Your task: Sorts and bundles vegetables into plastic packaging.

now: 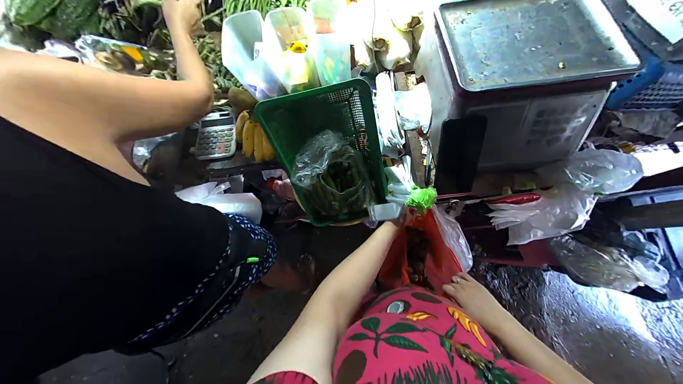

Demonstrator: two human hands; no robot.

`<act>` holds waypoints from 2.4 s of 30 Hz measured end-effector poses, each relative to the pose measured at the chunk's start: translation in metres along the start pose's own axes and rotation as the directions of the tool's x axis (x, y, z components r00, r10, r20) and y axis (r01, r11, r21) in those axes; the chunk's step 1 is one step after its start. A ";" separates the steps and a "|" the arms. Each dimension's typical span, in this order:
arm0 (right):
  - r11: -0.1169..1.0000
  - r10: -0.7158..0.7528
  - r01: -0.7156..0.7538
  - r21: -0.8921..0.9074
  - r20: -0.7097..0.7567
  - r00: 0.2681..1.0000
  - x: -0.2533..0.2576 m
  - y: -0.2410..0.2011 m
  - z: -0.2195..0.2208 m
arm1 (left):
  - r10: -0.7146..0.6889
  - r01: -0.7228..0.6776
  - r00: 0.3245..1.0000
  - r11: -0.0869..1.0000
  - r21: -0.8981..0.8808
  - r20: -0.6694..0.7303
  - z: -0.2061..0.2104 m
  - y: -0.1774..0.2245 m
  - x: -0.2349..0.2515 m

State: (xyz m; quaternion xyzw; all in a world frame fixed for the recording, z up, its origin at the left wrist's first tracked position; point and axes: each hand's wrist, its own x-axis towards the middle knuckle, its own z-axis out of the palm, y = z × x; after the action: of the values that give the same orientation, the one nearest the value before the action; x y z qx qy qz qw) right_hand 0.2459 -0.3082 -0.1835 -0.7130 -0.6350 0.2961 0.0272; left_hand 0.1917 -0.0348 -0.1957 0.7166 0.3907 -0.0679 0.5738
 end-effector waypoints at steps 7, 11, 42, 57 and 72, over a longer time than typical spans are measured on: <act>0.999 0.049 -0.048 -0.017 0.082 0.995 0.030 0.017 -0.004 | 0.077 -0.148 0.988 0.273 -0.951 -0.132 0.011 -0.039 -0.013; 0.998 0.049 -0.043 -0.050 0.118 0.992 0.047 0.027 -0.006 | 0.100 -0.078 0.993 0.123 -0.989 -0.066 -0.005 -0.047 -0.031; 0.884 -0.406 0.465 0.052 -0.409 0.817 0.078 -0.008 -0.103 | -0.044 0.188 0.881 0.947 0.261 -0.471 -0.147 0.034 -0.049; 0.997 0.072 -0.070 0.024 -0.097 0.993 0.243 -0.145 -0.203 | -0.061 -0.542 0.624 0.685 -0.487 -0.779 -0.167 0.007 -0.143; 0.988 0.038 0.058 0.146 -0.577 0.816 0.216 -0.145 -0.213 | -0.332 -0.393 0.877 -0.081 -0.916 -0.347 -0.076 -0.034 -0.158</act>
State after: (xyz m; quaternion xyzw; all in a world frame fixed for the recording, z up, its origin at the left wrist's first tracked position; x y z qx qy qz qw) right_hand 0.2184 -0.0093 -0.0323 -0.7614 -0.5753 0.1148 0.2760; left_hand 0.0351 -0.0436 -0.1105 0.0570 0.4208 0.4349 0.7941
